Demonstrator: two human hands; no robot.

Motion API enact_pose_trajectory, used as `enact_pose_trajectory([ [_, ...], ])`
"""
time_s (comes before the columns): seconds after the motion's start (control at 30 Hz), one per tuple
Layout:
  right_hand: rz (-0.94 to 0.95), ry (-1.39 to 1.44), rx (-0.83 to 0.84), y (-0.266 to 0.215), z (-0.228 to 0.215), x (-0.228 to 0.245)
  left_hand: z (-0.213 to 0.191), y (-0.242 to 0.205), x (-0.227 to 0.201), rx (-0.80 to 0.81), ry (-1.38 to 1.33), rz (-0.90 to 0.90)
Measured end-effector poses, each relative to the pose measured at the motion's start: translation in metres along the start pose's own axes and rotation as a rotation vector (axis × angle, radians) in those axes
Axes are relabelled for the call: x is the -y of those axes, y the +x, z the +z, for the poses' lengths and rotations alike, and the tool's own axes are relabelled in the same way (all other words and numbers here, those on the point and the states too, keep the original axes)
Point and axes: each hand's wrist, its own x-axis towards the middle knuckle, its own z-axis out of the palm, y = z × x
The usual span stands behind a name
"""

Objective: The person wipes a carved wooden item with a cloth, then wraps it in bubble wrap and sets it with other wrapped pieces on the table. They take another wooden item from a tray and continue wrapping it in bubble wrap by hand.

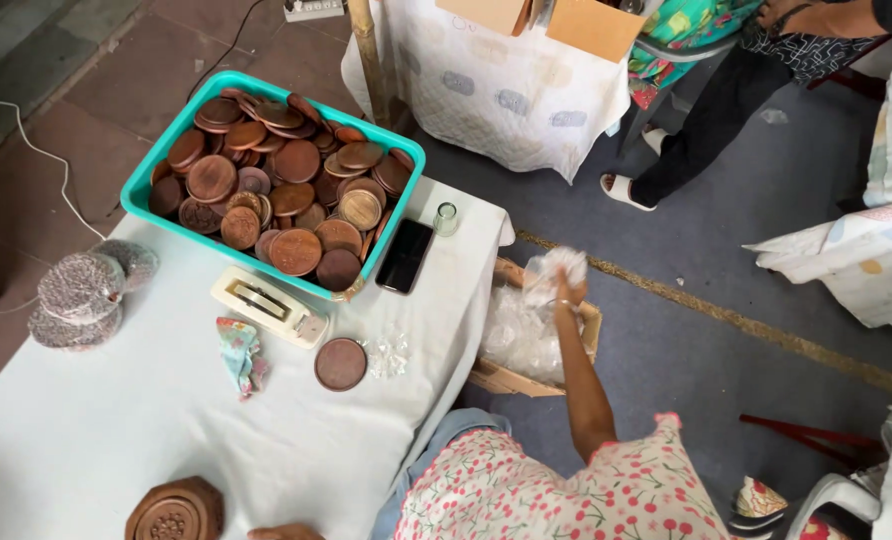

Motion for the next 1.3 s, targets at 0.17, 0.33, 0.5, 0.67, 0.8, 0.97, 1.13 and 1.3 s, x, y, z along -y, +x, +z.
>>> enact_pose_trajectory([
  [0.17, -0.022, 0.786, 0.341, -0.014, 0.017, 0.080, 0.030, -0.003, -0.015, 0.101, -0.113, 0.111],
  [0.33, -0.208, 0.710, 0.481, -0.125, 0.062, 0.224, 0.097, 0.010, -0.125, 0.297, -0.226, 0.152],
  [0.5, -0.285, 0.689, 0.848, -0.225, 0.120, 0.261, 0.106, 0.051, -0.252, 0.624, -0.484, 0.049],
  [0.67, -0.236, 0.485, 1.351, -0.317, 0.147, 0.289, 0.075, 0.101, -0.304, 0.494, -0.551, 0.068],
  [0.8, -0.242, 0.338, 1.427, -0.361, 0.160, 0.289, 0.059, 0.107, -0.247, 0.344, -0.354, 0.216],
  [0.97, -0.076, 0.447, 1.425, -0.344, 0.185, 0.260, 0.051, 0.123, -0.172, 0.179, -0.745, -0.462],
  [1.13, 0.066, 0.562, 1.427, -0.342, 0.185, 0.239, 0.073, 0.120, -0.125, 0.127, -0.956, -0.573],
  [1.3, 0.370, 0.586, 1.419, -0.362, 0.175, 0.249, 0.053, 0.144, -0.164, 0.003, -1.224, -0.898],
])
